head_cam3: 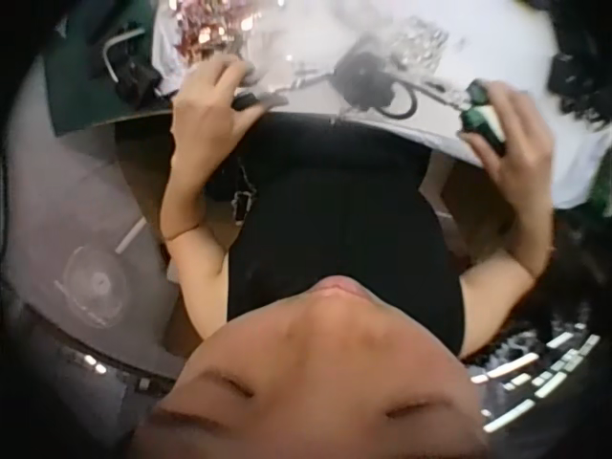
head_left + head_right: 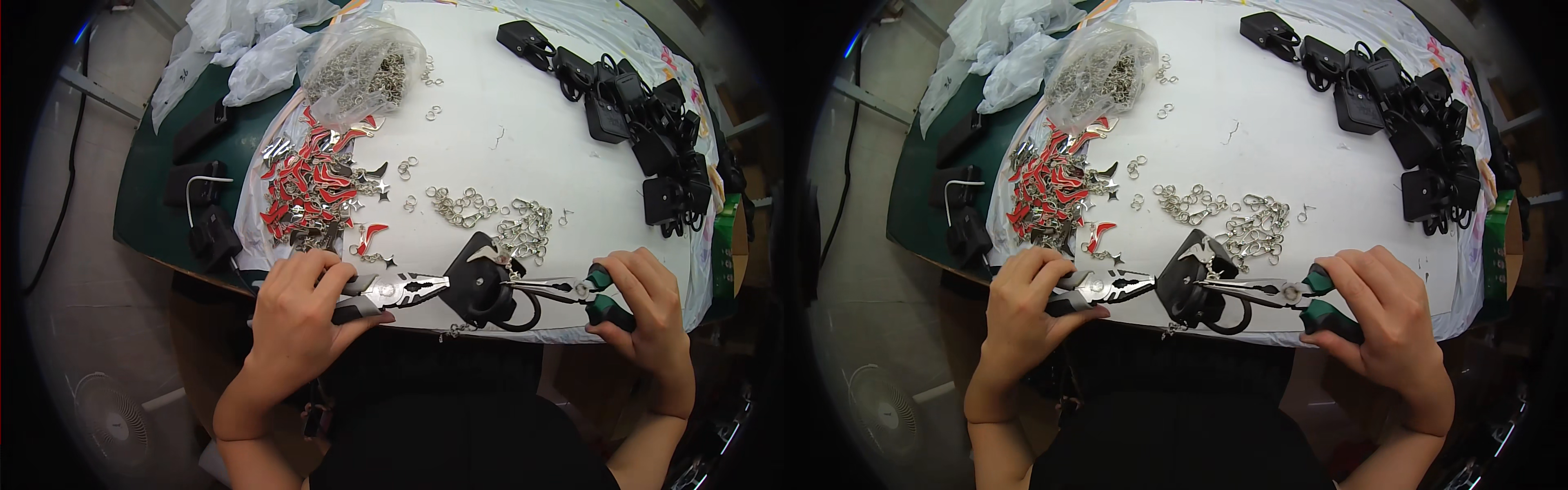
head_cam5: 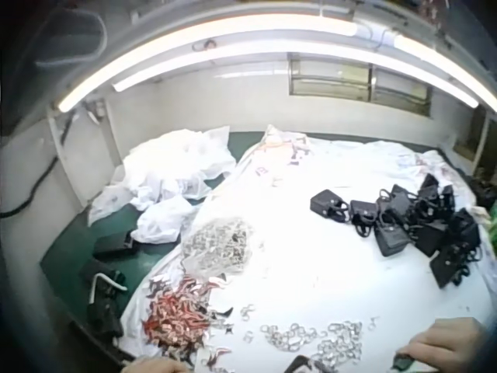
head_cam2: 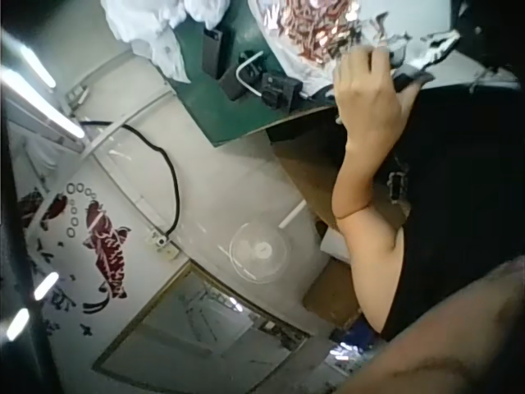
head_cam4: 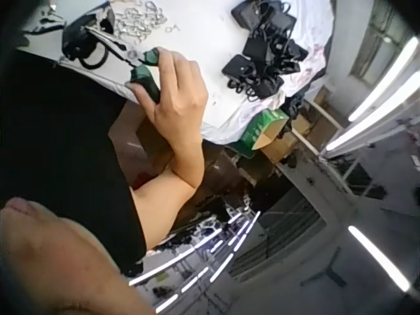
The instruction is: The person attaches metal rings and charms to small black bag-shaped accessories, using two pairs of pliers to open and close the jump rings.
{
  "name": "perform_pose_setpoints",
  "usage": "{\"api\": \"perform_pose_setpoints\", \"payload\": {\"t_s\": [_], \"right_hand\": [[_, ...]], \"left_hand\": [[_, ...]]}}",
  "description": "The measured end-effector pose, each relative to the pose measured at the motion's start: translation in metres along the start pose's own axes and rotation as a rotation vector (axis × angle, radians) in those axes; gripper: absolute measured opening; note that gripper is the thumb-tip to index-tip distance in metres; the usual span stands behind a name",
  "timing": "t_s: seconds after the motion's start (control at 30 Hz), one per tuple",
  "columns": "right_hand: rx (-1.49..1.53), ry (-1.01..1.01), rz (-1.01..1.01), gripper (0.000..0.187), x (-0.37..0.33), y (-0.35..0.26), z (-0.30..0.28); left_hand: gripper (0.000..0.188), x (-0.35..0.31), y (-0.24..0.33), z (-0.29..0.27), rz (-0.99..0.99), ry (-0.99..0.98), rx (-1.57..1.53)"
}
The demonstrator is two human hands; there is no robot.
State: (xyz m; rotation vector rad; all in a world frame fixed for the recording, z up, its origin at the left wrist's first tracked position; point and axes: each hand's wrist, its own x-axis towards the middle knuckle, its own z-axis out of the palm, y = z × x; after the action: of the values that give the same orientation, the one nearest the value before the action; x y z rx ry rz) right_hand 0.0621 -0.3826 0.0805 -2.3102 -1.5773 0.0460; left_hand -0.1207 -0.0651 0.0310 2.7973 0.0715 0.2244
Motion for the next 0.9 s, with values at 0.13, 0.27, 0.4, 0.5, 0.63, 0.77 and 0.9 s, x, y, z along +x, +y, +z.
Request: {"api": "perform_pose_setpoints", "payload": {"t_s": [0.13, 0.27, 0.4, 0.5, 0.63, 0.77, 0.9], "right_hand": [[-0.065, 0.013, 0.005, 0.065, -0.006, 0.005, -0.005], [-0.078, 0.031, -0.024, 0.064, -0.006, 0.007, 0.0], [-0.057, 0.06, -0.044, 0.066, -0.004, 0.002, 0.004], [-0.013, 0.088, -0.052, 0.067, -0.002, -0.003, 0.011], [-0.002, 0.123, -0.048, 0.067, -0.006, 0.0, 0.018], [-0.039, 0.164, -0.061, 0.066, -0.013, -0.002, 0.025], [-0.084, 0.219, -0.088, 0.065, -0.012, -0.001, 0.027]], "left_hand": [[0.051, -0.012, 0.012, 0.042, 0.008, 0.044, -0.034], [0.054, -0.002, 0.017, 0.062, 0.075, 0.114, -0.062], [0.053, 0.015, 0.039, 0.057, 0.171, 0.336, -0.637], [0.056, 0.034, 0.058, 0.056, 0.246, 0.396, -0.717], [0.042, 0.037, 0.058, 0.065, 0.304, 0.438, -0.772], [0.038, 0.035, 0.058, 0.066, 0.305, 0.437, -0.787], [0.032, 0.037, 0.062, 0.064, 0.319, 0.548, -0.792]]}}
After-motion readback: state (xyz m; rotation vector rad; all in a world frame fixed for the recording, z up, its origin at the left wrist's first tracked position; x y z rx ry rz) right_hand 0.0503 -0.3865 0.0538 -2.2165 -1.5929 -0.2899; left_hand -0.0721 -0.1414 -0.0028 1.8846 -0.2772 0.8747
